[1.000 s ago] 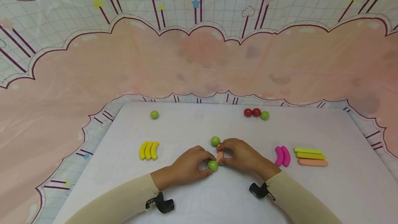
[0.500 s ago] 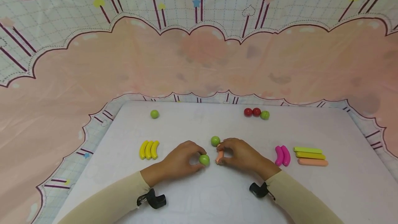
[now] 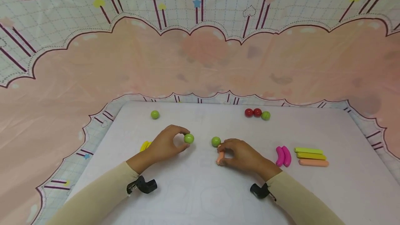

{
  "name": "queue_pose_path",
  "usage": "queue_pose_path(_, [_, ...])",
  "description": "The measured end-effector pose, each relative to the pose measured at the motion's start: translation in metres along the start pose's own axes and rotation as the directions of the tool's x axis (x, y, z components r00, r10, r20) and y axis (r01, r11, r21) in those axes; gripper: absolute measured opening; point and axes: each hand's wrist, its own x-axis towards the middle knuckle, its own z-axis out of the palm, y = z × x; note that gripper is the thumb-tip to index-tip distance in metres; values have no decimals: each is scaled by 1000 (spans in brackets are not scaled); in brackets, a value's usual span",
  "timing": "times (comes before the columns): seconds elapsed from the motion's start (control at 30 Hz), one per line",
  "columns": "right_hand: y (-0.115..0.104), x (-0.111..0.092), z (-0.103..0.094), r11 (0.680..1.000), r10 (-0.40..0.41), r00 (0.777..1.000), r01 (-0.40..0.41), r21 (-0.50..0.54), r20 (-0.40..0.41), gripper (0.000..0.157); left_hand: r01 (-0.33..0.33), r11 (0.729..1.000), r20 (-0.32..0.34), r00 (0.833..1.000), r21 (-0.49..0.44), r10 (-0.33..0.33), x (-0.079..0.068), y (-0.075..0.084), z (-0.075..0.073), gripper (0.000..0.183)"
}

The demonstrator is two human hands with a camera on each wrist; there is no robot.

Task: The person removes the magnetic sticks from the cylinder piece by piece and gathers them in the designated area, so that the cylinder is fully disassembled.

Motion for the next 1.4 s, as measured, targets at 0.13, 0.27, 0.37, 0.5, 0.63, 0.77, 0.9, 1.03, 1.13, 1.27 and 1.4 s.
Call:
queue_pose_path(0.13, [1,0,-1,1000,-8,1000,8,16,-8,43,53,998,-26,998,-20,-53,3,-14,-10,38])
queue_pose_path(0.27, [1,-1,-1,1000,-12,1000,12,21,-11,43,119,992,-60,991,-44,-122,6,-27,-21,39])
queue_pose_path(0.37, [2,-1,-1,1000,-10,1000,10,19,-8,43,156,986,-88,983,-55,-161,9,-36,-29,41])
queue_pose_path(0.5, [2,-1,-2,1000,3,1000,-3,25,-2,43,186,981,-122,974,-60,-192,14,-46,-39,42])
queue_pose_path(0.63, [2,-2,-2,999,10,1000,-10,31,0,42,209,977,-159,964,-54,-215,17,-59,-45,43])
queue_pose_path(0.77, [3,-2,-1,999,8,1000,-8,33,1,42,241,968,-193,949,-64,-249,20,-72,-51,44])
queue_pose_path(0.9, [3,-2,-1,1000,-4,1000,4,30,-5,42,280,957,-219,932,-79,-290,20,-83,-58,45])
queue_pose_path(1.03, [2,-2,-1,999,-26,1000,26,31,-14,41,302,950,-247,917,-77,-312,18,-92,-65,45])
queue_pose_path(1.13, [2,-2,-1,999,-36,999,36,36,-16,41,317,945,-266,907,-81,-327,17,-101,-68,44])
queue_pose_path(1.27, [3,-3,-1,999,-39,999,40,36,-13,41,354,929,-286,884,-107,-369,12,-116,-71,44])
queue_pose_path(1.4, [4,-3,-1,999,-28,999,28,32,-15,41,400,903,-292,855,-153,-429,7,-127,-74,45])
